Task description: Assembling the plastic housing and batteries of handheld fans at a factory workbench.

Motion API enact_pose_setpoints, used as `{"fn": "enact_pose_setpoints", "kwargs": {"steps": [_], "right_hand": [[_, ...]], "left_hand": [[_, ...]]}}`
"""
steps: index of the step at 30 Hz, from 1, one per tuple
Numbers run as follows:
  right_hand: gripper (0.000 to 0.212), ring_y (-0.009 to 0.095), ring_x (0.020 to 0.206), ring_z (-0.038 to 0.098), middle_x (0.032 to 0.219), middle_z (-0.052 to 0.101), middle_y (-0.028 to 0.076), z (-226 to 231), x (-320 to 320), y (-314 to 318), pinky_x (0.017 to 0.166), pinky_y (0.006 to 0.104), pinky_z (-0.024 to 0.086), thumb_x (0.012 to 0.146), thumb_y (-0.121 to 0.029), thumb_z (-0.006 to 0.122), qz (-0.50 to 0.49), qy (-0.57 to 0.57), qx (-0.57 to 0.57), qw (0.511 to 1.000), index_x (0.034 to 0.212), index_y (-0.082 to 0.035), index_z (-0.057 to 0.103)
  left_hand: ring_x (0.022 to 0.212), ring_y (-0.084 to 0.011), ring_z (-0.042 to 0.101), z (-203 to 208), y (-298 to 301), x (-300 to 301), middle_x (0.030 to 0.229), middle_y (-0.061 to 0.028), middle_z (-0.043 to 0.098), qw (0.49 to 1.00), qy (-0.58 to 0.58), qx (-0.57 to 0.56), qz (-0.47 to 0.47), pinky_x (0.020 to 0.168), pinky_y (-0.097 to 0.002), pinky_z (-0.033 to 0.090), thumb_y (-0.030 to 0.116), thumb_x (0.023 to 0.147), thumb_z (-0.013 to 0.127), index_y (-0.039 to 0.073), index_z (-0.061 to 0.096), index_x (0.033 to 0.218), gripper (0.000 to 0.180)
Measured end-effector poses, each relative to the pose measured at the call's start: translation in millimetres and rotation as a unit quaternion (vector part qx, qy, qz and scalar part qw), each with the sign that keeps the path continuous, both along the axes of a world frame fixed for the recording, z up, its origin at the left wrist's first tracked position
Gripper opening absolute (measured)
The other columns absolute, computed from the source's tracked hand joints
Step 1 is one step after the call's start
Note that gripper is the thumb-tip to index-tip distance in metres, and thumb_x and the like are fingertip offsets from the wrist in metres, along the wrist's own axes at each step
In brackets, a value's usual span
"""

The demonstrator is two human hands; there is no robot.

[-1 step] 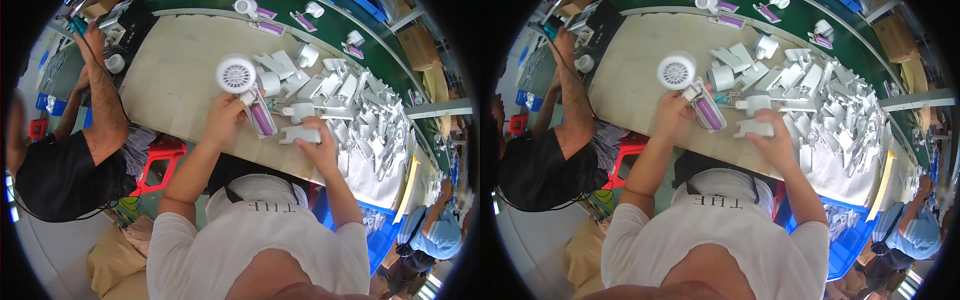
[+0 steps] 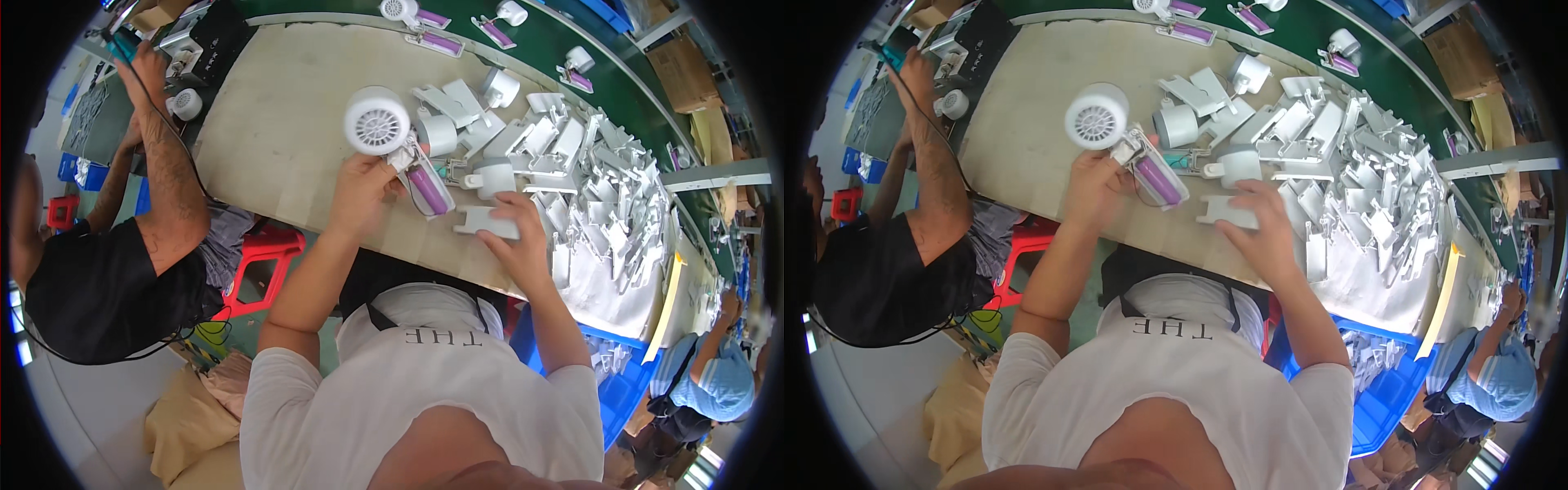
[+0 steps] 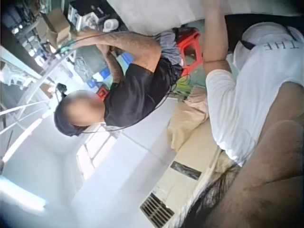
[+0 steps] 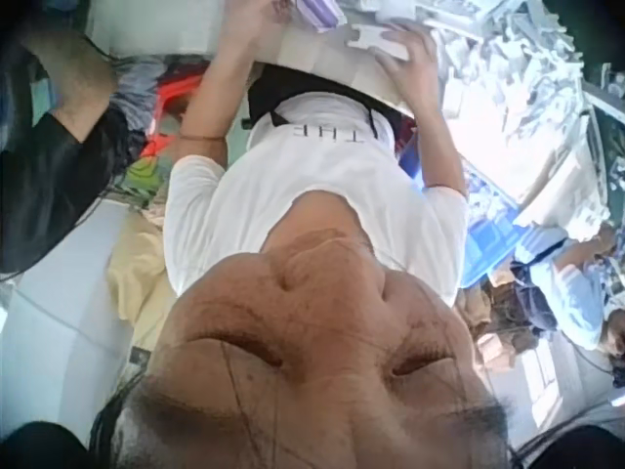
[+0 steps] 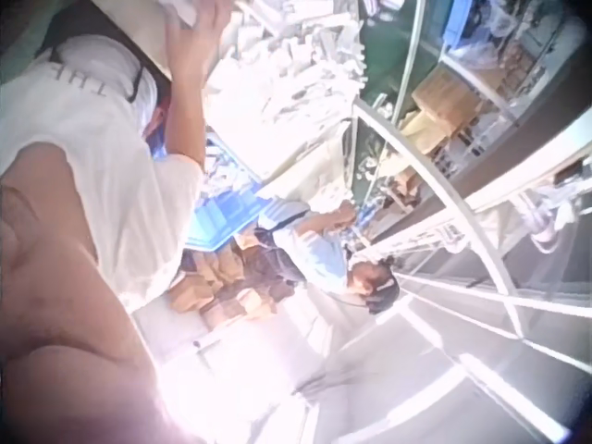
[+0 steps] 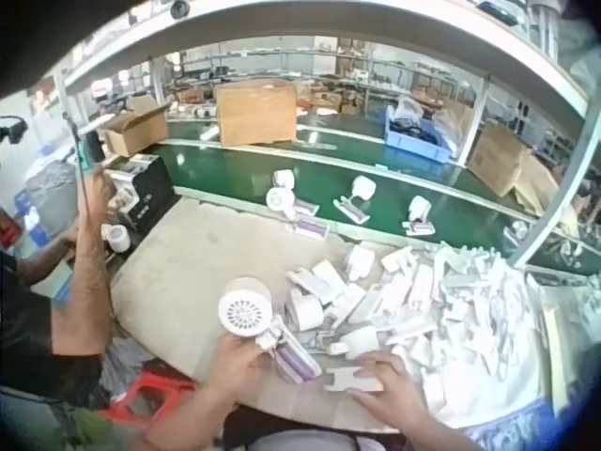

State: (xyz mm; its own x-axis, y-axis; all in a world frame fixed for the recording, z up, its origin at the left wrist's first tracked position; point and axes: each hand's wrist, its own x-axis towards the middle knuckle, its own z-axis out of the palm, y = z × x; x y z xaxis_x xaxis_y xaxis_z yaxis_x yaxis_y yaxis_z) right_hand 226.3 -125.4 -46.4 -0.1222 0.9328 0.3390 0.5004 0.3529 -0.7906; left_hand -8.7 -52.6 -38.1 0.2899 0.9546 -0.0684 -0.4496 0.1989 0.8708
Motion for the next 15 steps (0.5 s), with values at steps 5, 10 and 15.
{"fn": "enact_pose_setpoints", "kwargs": {"steps": [5, 10, 15], "right_hand": [[0.039, 0.03, 0.096, 0.05, 0.108, 0.052, 0.009, 10.9, 3.4, -0.9, 0.082, 0.0397, 0.04, 0.058, -0.01, 0.072, 0.016, -0.258, 0.088, 0.962, 0.092, -0.008, 0.052], [0.042, 0.031, 0.096, 0.05, 0.105, 0.051, 0.012, 6.8, -2.0, -0.4, 0.082, 0.0354, 0.042, 0.061, -0.005, 0.069, 0.079, -0.251, 0.009, 0.965, 0.099, -0.007, 0.05], [0.059, 0.027, 0.097, 0.05, 0.108, 0.051, 0.011, 64.2, -45.6, 1.7, 0.082, 0.0353, 0.043, 0.059, -0.003, 0.069, -0.022, -0.192, 0.151, 0.97, 0.115, -0.009, 0.051]], "left_hand": [[0.101, -0.0266, 0.055, 1.2, 1.3, 2.4, 0.113, -0.0201, 0.052, 0.997, -0.055, 0.04, 0.038, 0.08, -0.0393, 0.049, 0.01, 0.083, 0.05, -0.001, 0.046, 0.114, 0.034], [0.114, -0.0313, 0.044, 2.3, -10.6, 23.1, 0.122, -0.0202, 0.044, 0.982, -0.184, 0.005, 0.035, 0.09, -0.0475, 0.042, 0.011, 0.084, 0.049, -0.003, 0.039, 0.119, 0.039], [0.109, -0.0244, 0.048, -0.5, -15.3, 26.3, 0.121, -0.0155, 0.046, 0.983, -0.157, 0.002, 0.092, 0.09, -0.0407, 0.042, 0.013, 0.085, 0.047, -0.003, 0.04, 0.12, 0.039]]}}
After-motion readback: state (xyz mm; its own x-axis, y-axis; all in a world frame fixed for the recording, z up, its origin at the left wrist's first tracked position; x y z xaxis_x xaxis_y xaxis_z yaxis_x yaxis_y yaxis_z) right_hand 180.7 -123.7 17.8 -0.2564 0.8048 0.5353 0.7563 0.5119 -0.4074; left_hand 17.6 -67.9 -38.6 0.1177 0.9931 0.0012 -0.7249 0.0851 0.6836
